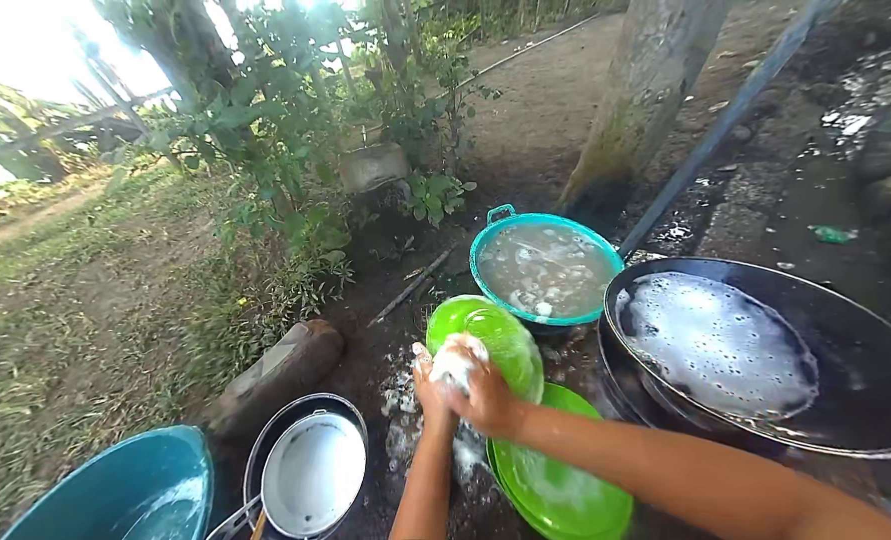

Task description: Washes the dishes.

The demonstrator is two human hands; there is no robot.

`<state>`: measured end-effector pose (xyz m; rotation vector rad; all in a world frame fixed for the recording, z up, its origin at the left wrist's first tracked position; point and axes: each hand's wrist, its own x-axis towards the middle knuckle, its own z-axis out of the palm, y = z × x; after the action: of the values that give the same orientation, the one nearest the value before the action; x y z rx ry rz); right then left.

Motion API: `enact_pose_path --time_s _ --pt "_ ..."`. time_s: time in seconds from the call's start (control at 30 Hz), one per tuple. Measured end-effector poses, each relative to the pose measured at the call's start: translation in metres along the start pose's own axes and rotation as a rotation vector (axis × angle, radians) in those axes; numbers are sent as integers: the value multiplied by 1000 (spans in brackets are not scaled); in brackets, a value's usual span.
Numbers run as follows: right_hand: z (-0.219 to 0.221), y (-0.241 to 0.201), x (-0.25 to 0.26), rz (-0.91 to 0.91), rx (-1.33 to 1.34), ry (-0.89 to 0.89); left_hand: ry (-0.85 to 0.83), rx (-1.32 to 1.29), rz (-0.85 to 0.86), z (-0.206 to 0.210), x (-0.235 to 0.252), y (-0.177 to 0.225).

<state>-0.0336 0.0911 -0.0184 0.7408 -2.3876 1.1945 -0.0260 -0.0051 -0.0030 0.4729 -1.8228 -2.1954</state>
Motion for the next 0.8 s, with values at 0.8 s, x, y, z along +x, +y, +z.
enact_pose_path --time_s 0.8 --pt "-110 27 88 394 155 -494 -84 141 -113 -21 35 -9"
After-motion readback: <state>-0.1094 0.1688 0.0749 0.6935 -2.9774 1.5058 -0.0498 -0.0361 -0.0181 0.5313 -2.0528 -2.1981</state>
